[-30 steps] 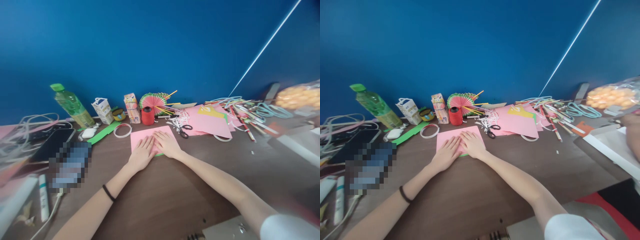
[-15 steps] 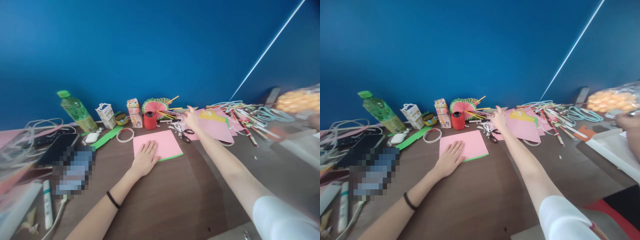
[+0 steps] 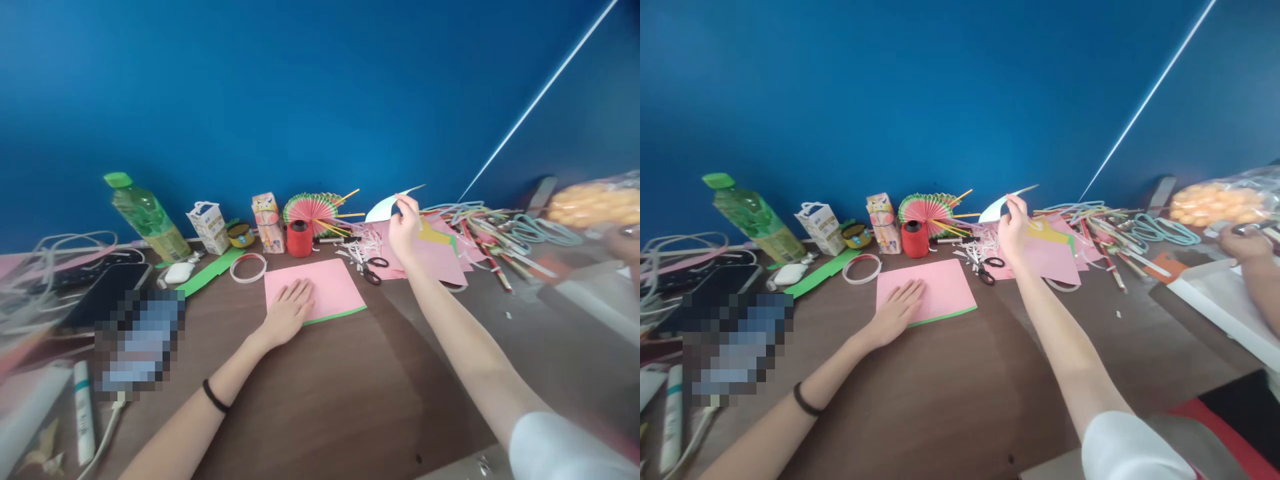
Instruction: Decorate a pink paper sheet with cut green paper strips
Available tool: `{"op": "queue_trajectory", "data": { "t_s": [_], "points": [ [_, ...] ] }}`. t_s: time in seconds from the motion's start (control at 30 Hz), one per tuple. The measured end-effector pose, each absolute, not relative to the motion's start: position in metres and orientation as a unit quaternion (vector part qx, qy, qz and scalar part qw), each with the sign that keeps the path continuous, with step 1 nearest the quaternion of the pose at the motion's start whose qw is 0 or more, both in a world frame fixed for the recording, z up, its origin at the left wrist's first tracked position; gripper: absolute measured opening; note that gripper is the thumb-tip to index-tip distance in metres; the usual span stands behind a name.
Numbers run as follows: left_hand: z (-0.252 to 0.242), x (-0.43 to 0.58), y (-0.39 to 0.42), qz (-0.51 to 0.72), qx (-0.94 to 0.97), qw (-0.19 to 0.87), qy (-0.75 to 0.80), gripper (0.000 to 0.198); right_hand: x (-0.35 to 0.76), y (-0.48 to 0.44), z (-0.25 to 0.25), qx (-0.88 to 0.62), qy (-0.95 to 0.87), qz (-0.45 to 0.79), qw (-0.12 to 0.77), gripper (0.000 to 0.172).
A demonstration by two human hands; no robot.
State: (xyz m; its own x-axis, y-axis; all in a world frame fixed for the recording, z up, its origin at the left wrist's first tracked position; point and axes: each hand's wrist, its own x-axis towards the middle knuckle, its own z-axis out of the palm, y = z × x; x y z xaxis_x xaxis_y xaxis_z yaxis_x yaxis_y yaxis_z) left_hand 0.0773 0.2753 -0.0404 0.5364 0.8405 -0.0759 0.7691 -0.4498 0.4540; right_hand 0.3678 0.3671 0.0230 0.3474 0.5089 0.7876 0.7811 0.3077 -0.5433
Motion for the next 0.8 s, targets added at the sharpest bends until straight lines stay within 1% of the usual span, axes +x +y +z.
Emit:
{"op": "queue_trajectory", "data": {
  "t_s": [0.07, 0.13, 0.2, 0.27, 0.33, 0.43, 0.53, 0.6, 0.67, 0.73, 0.8],
  "points": [
    [-0.04, 0.075, 0.28, 0.159, 0.804, 0.316, 0.479, 0.052, 0.348, 0.339, 0.027, -0.501, -0.604, -0.12, 0.608, 0.042],
    [-0.038, 0.074, 0.284, 0.274, 0.726, 0.414, 0.476, 0.048, 0.322, 0.309, 0.024, -0.44, -0.677, -0.073, 0.586, 0.038],
    [-0.035, 0.073, 0.286, 0.374, 0.616, 0.531, 0.445, 0.048, 0.298, 0.282, 0.014, -0.384, -0.748, 0.004, 0.541, 0.038],
    [-0.029, 0.074, 0.285, 0.416, 0.499, 0.656, 0.384, 0.048, 0.28, 0.264, 0.0, -0.329, -0.79, 0.078, 0.511, 0.039],
    [-0.024, 0.076, 0.283, 0.414, 0.418, 0.73, 0.349, 0.043, 0.269, 0.256, -0.014, -0.292, -0.81, 0.134, 0.491, 0.04],
    [-0.019, 0.076, 0.279, 0.437, 0.375, 0.729, 0.371, 0.043, 0.267, 0.26, -0.027, -0.272, -0.825, 0.179, 0.462, 0.04],
    [-0.021, 0.072, 0.282, 0.482, 0.367, 0.692, 0.392, 0.047, 0.28, 0.274, -0.031, -0.316, -0.829, 0.187, 0.422, 0.038],
    [-0.024, 0.068, 0.286, 0.496, 0.367, 0.677, 0.402, 0.047, 0.295, 0.286, -0.031, -0.386, -0.811, 0.16, 0.409, 0.037],
    [-0.026, 0.065, 0.291, 0.491, 0.365, 0.667, 0.424, 0.047, 0.314, 0.299, -0.032, -0.489, -0.767, 0.13, 0.395, 0.036],
    [-0.029, 0.063, 0.294, 0.467, 0.37, 0.658, 0.46, 0.049, 0.333, 0.308, -0.034, -0.589, -0.727, 0.099, 0.339, 0.036],
    [-0.03, 0.063, 0.295, 0.442, 0.385, 0.641, 0.496, 0.052, 0.348, 0.312, -0.035, -0.649, -0.709, 0.09, 0.261, 0.035]
  ]
}}
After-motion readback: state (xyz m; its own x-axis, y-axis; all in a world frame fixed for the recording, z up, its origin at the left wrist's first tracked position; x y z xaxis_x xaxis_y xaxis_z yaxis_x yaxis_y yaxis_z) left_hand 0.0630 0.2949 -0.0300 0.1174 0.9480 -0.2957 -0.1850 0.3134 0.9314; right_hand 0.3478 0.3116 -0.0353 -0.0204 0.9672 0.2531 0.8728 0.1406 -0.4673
